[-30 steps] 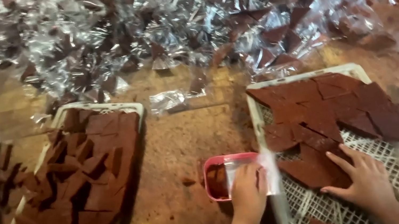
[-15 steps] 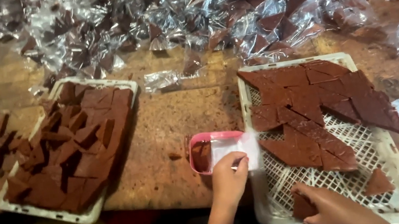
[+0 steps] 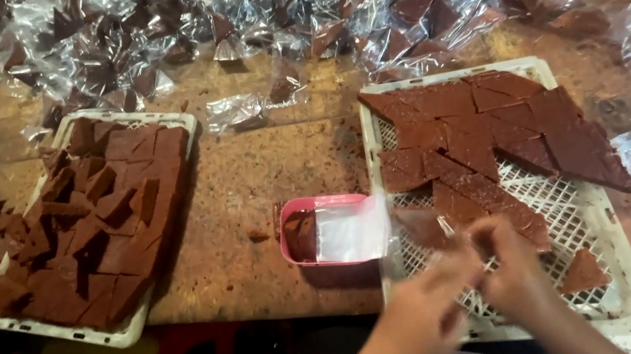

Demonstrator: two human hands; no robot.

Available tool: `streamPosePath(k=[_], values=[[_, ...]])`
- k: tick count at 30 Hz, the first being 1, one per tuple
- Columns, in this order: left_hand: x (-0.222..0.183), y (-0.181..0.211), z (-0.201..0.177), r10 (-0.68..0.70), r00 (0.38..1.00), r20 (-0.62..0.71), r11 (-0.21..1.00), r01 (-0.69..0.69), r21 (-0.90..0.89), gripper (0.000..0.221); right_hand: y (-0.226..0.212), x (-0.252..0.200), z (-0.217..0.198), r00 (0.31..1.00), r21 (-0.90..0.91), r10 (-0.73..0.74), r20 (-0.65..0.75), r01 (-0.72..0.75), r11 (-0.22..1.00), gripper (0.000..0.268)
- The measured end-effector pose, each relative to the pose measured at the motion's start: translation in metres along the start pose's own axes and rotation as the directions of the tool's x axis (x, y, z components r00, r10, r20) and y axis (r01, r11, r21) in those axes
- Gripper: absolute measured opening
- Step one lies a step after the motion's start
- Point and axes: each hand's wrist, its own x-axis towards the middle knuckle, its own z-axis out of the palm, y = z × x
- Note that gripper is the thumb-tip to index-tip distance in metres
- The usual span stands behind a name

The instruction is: Packaging individual brownie pieces into small plastic bags at a production table.

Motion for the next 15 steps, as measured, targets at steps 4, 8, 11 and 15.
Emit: streamPosePath(k=[4, 8, 11, 15], values=[[-0.034, 0.010, -0.001, 0.006, 0.873, 0.487, 0.795, 0.292, -0.532, 0.054, -0.002, 0.009, -0.038, 0.990, -0.110, 0.122, 0.065, -0.115, 0.987, 0.044], [-0.087, -0.002, -0.024, 0.225, 0.884, 0.410, 0.839, 0.039, -0.543, 0.037, -0.023, 0.001, -0.074, 0.964, -0.027, -0.198, -0.179, 0.197, 0.980, 0.072], [-0.119, -0.076, 0.016, -0.461, 0.450, 0.764, 0.779, 0.619, 0.105, 0.067, 0.048, 0.023, -0.090, 0.986, -0.438, -0.155, -0.066, 0.111, 0.892, 0.051], [-0.169, -0.104, 0.005, -0.337, 0.608, 0.719, 0.844, 0.533, -0.055, 0.058, 0.052, 0.016, -0.091, 0.910, -0.569, 0.411, 0.060, -0.307, 0.763, 0.049]])
